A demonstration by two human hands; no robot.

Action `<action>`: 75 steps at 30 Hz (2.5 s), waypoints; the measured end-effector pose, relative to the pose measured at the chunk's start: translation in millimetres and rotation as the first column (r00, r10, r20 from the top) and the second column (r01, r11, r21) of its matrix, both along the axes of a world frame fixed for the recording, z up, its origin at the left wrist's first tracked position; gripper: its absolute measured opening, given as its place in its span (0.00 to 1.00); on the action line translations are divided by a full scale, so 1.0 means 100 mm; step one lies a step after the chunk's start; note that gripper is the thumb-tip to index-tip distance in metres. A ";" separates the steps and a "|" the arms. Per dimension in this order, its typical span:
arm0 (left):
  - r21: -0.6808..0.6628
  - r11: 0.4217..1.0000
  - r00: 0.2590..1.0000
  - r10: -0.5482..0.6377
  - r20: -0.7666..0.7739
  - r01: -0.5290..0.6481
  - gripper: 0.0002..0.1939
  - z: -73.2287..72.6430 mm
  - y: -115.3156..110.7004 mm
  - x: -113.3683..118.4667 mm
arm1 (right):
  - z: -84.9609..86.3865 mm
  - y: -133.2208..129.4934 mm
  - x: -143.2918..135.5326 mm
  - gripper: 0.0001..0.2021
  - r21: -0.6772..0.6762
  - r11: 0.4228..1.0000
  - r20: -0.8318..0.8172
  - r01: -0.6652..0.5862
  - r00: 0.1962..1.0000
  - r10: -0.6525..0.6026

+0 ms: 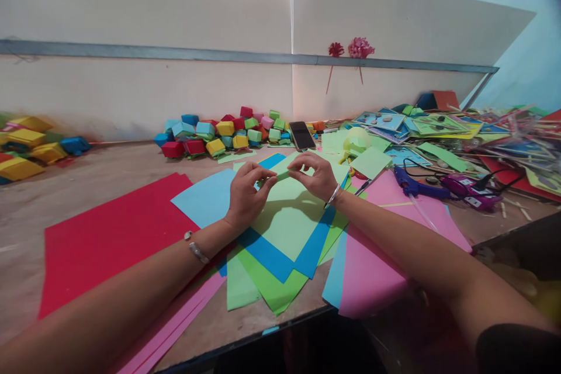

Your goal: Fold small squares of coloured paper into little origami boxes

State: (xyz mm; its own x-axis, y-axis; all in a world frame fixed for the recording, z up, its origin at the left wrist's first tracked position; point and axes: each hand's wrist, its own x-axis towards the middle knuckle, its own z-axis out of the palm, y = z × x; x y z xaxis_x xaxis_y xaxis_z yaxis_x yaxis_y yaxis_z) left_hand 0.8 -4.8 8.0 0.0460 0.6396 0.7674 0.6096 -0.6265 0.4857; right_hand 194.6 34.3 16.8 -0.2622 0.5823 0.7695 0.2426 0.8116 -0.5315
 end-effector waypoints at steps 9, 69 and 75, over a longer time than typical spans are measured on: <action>-0.057 0.998 1.000 0.010 0.001 -0.010 0.04 0.00 0.01 0.00 | -0.03 0.07 -0.01 0.04 -0.120 0.993 -0.091 -0.014 0.996 0.003; -0.400 0.913 0.997 -0.074 0.032 0.081 0.12 0.04 -0.04 0.03 | 0.00 0.03 -0.02 0.08 -0.392 0.916 -0.152 -0.088 0.988 0.030; -0.300 0.952 0.997 0.047 -0.060 -0.063 0.09 0.00 0.02 -0.03 | -0.02 0.12 0.08 0.05 -0.289 0.957 0.039 0.004 0.999 0.008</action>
State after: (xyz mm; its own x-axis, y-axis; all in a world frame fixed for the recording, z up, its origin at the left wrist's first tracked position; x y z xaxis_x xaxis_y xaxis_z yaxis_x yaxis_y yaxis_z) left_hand -2.5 -3.2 8.0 0.0387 0.8431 0.5363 0.6682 -0.4210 0.6135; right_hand 202.5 45.8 15.3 -0.2901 0.7779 0.5575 0.2667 0.6251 -0.7335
